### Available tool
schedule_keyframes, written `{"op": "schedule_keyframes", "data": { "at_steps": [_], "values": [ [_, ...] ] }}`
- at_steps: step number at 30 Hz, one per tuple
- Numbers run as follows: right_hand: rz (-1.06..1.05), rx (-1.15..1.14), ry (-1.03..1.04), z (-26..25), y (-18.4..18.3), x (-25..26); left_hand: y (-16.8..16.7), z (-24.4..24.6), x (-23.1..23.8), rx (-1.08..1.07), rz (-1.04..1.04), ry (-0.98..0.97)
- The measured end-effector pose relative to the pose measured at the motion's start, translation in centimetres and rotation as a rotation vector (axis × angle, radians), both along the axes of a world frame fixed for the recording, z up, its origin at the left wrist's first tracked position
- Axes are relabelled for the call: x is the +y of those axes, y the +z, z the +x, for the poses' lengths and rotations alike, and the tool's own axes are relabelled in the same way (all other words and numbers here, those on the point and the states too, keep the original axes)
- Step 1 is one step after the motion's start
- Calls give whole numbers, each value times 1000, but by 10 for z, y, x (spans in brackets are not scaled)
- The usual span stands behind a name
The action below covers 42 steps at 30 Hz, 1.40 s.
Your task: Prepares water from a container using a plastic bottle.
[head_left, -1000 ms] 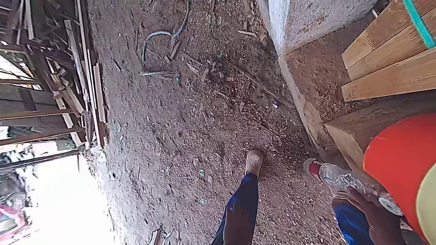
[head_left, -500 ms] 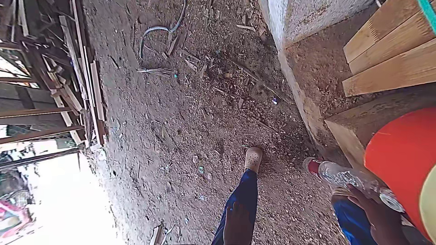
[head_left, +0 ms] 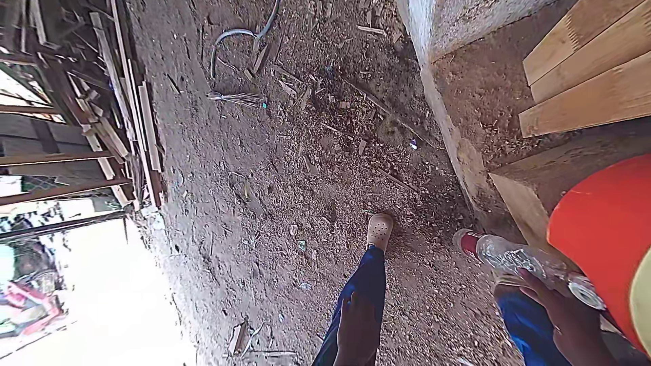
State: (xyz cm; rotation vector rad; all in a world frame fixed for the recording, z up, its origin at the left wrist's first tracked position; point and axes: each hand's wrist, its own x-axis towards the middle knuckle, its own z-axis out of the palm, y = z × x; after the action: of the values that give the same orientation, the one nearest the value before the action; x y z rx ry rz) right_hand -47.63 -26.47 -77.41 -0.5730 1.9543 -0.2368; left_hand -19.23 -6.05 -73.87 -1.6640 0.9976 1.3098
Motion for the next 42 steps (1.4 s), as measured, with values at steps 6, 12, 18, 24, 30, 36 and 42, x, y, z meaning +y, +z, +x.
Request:
{"op": "schedule_keyframes", "data": {
  "at_steps": [6,12,18,24,30,36,42],
  "values": [
    [27,2,6,1,2,-2,-1,-2,-2,1,-7,7],
    [41,-9,7,0,4,-3,-1,-3,-4,-1,-9,-7],
    [20,-20,16,4,2,-6,-3,2,-7,1,0,-7],
    [47,11,31,3,7,-8,-4,2,-10,9,12,-68],
    [59,14,27,4,9,-8,-2,4,-13,5,28,-53],
    [57,20,15,6,9,-9,-1,5,-20,5,42,-37],
    [69,65,56,4,2,-7,2,5,-26,16,55,-28]
  ]
}}
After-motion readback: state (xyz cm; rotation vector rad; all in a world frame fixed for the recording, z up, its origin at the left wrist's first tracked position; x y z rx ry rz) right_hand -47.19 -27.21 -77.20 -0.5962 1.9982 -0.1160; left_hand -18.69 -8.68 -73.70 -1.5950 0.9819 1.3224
